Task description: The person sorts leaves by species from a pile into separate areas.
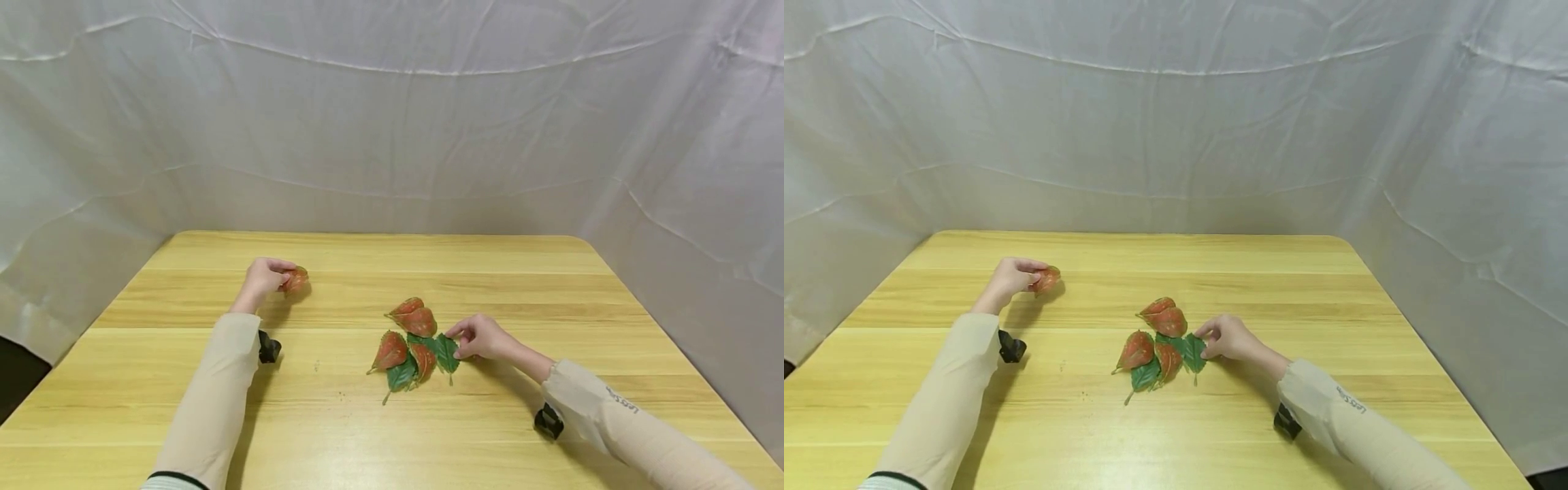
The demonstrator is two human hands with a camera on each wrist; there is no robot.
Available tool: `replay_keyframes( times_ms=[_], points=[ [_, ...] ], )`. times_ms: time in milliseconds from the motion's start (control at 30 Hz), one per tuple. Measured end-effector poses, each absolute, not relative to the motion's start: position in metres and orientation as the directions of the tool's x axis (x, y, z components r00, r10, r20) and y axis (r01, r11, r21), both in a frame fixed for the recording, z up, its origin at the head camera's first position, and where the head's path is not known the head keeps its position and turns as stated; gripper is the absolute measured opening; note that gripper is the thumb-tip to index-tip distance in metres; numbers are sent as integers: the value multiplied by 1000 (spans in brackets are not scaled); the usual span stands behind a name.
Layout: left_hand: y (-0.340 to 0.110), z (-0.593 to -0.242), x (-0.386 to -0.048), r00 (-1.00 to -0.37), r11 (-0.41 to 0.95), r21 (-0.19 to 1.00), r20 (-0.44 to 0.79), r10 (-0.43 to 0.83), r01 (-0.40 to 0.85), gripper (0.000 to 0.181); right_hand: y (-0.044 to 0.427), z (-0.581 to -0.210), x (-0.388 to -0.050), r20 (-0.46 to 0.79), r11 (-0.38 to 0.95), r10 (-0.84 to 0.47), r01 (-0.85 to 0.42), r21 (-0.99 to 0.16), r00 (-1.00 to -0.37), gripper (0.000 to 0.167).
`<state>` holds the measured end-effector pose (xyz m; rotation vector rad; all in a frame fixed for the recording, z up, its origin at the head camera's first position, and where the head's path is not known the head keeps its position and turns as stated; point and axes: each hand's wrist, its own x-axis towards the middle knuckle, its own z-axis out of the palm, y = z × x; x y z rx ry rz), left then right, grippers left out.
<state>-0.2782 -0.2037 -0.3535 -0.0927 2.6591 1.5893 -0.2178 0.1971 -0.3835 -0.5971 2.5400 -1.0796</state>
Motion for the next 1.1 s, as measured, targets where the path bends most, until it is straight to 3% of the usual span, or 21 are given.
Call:
replay_keyframes(
  times_ms=[833,1100],
  points=[
    [-214,-364,-291,-985,542,825,-167,-38,-161,32,196,-382,-217,-124,635,-484,-250,-731,-866,33],
    [-212,-362,-287,-991,521,844,-117,-59,-130,33,196,-382,-217,-125,631,-482,-245,-736,-867,33]
  ],
)
